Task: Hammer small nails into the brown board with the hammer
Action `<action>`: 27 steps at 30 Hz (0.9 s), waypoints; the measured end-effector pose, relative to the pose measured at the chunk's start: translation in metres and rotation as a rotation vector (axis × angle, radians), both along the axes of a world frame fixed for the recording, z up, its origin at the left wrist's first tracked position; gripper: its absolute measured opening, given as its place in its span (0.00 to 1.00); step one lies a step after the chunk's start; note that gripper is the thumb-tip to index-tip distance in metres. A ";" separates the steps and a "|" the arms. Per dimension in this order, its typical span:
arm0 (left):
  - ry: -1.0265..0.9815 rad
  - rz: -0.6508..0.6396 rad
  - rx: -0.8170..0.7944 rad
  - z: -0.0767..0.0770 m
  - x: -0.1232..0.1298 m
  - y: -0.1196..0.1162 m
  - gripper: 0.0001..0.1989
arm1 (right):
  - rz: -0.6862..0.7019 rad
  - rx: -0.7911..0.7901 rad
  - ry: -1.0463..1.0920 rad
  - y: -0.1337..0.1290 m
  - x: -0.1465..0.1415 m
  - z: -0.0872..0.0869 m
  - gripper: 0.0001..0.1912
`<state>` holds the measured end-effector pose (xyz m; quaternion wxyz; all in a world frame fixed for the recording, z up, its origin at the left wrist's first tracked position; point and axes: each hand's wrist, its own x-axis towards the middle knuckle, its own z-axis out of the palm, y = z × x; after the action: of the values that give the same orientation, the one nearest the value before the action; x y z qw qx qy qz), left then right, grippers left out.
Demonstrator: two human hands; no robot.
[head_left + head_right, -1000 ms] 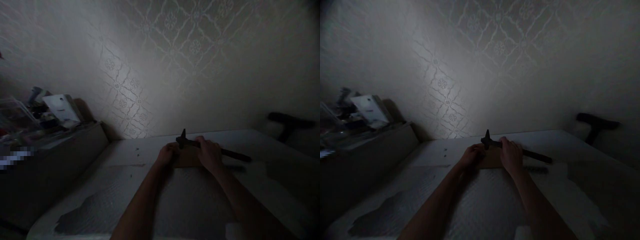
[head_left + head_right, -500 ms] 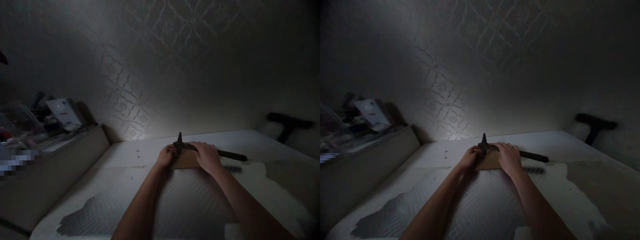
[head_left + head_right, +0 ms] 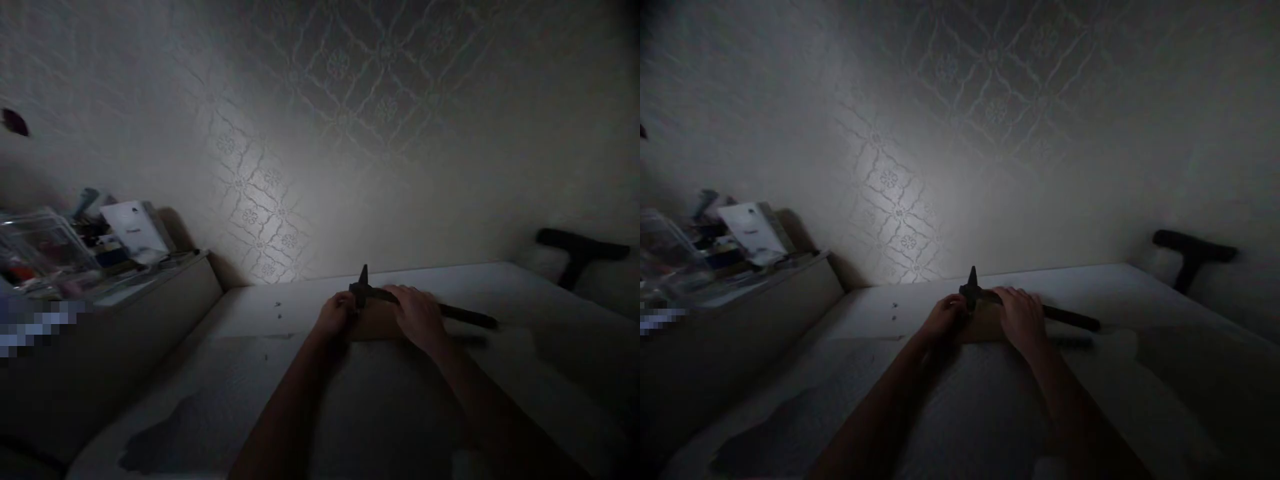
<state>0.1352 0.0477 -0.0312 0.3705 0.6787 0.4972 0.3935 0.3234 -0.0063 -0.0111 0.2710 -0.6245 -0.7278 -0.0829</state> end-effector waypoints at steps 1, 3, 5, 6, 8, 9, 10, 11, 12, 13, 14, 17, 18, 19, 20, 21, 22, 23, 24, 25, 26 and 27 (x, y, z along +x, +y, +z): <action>0.003 0.004 -0.005 0.000 0.000 0.000 0.11 | 0.005 -0.006 -0.005 0.000 0.000 0.000 0.20; 0.008 0.010 -0.012 0.000 0.000 0.000 0.12 | 0.018 -0.015 -0.011 0.000 0.000 0.000 0.21; 0.019 0.009 -0.015 0.000 0.000 0.000 0.11 | 0.017 -0.015 -0.005 0.001 0.001 0.000 0.21; 0.023 0.007 -0.017 0.000 0.000 0.000 0.11 | 0.011 -0.013 0.002 0.001 0.001 0.000 0.21; 0.028 0.004 -0.022 0.001 0.001 -0.001 0.11 | 0.009 -0.014 0.006 0.001 0.000 0.000 0.21; 0.030 0.006 -0.025 0.002 0.001 -0.002 0.12 | 0.012 -0.017 0.003 0.000 0.000 0.000 0.21; 0.032 0.009 -0.030 0.002 0.001 -0.002 0.12 | 0.016 -0.020 0.000 0.000 0.000 0.000 0.21; 0.034 0.012 -0.033 0.003 0.001 -0.003 0.12 | 0.018 -0.022 -0.002 0.000 0.000 0.000 0.22; 0.037 0.014 -0.035 0.003 0.001 -0.003 0.12 | 0.015 -0.020 -0.001 0.000 0.000 0.000 0.21; 0.040 0.013 -0.033 0.003 0.000 -0.003 0.12 | 0.006 -0.014 0.004 0.000 0.000 0.000 0.21; 0.043 0.013 -0.028 0.004 0.000 -0.002 0.13 | -0.002 -0.005 0.011 0.000 0.000 0.000 0.21; 0.069 0.021 -0.003 0.006 -0.002 -0.001 0.13 | -0.015 0.017 0.018 0.001 0.000 -0.002 0.21; 0.094 0.028 -0.001 0.008 -0.004 -0.001 0.13 | -0.012 0.016 0.015 0.001 0.001 -0.002 0.21; 0.122 0.031 -0.005 0.010 -0.005 -0.002 0.14 | -0.004 0.011 0.011 0.001 0.001 -0.003 0.21; 0.156 0.024 -0.017 0.012 -0.007 -0.004 0.14 | 0.008 0.005 0.007 0.002 0.001 -0.003 0.22; 0.200 0.002 -0.035 0.015 -0.009 -0.007 0.15 | 0.019 0.001 0.007 0.002 0.001 -0.004 0.22; 0.250 -0.025 -0.052 0.018 -0.011 -0.010 0.16 | 0.026 -0.001 0.009 0.002 0.000 -0.004 0.22; 0.310 -0.053 -0.066 0.022 -0.012 -0.014 0.19 | 0.026 -0.003 0.014 0.002 0.000 -0.004 0.22; 0.385 -0.075 -0.073 0.025 -0.014 -0.018 0.23 | 0.019 -0.003 0.018 0.002 0.000 -0.004 0.22; 0.469 -0.092 -0.078 0.028 -0.015 -0.021 0.28 | 0.010 -0.004 0.022 0.002 0.000 -0.004 0.21; 0.558 -0.107 -0.081 0.030 -0.015 -0.024 0.33 | 0.003 -0.008 0.022 0.002 0.000 -0.004 0.21; 0.645 -0.119 -0.083 0.031 -0.015 -0.027 0.39 | -0.001 -0.014 0.018 0.003 0.000 -0.004 0.21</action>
<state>0.1202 0.0209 0.0000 0.2437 0.7805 0.5640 0.1155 0.3234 -0.0037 -0.0147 0.2732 -0.6273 -0.7257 -0.0723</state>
